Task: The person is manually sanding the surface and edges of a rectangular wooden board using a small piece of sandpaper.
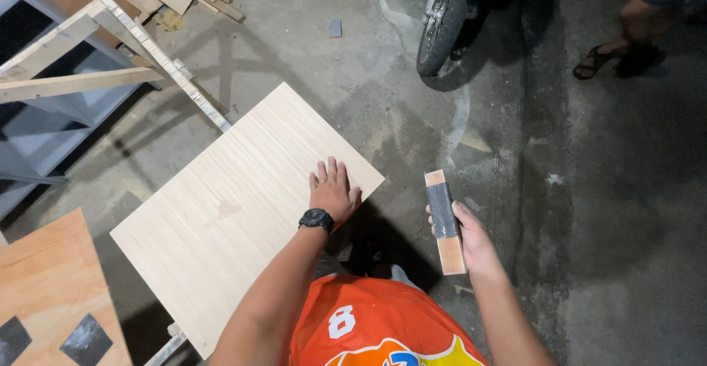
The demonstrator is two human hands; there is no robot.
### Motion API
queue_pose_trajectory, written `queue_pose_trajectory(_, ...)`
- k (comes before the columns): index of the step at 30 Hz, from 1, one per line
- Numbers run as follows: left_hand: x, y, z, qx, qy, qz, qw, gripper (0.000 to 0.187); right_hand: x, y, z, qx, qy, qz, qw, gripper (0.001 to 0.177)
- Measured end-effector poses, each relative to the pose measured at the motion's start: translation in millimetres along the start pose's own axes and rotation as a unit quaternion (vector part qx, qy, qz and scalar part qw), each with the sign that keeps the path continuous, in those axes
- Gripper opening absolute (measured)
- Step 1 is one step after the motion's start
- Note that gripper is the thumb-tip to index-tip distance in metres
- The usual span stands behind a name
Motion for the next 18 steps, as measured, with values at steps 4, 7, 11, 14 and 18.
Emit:
queue_pose_trajectory(4, 7, -8, 8, 0.016, 0.002, -0.007, 1.000, 0.085, 3, 5, 3, 0.005, -0.013, 0.004, 1.000, 0.018)
queue_pose_trajectory(7, 9, -17, 14, 0.026, 0.001, -0.008, 1.000, 0.083, 4, 8, 5, 0.004, -0.028, 0.002, 1.000, 0.018)
queue_pose_trajectory(11, 36, -7, 14, 0.062, -0.072, 0.036, 0.995, 0.072, 0, 16, 10, 0.001, -0.042, -0.006, 0.999, 0.017)
queue_pose_trajectory(14, 65, 14, 4, 0.013, -0.343, 0.044, 0.938, 0.055, -1, 18, 12, -0.006, -0.053, -0.004, 0.999, 0.018)
queue_pose_trajectory(18, 84, 46, -10, -0.090, -0.869, -0.129, 0.469, 0.049, -8, 26, 12, -0.007, -0.052, 0.000, 0.999, 0.017)
Point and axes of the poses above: each hand's wrist, its own y-axis towards the middle knuckle, its own x-axis out of the palm, z = x × y, the point moved 1 cm from there along y, towards the middle knuckle, and after that the axes turned 7 degrees about -x, right-handed, at the moved point
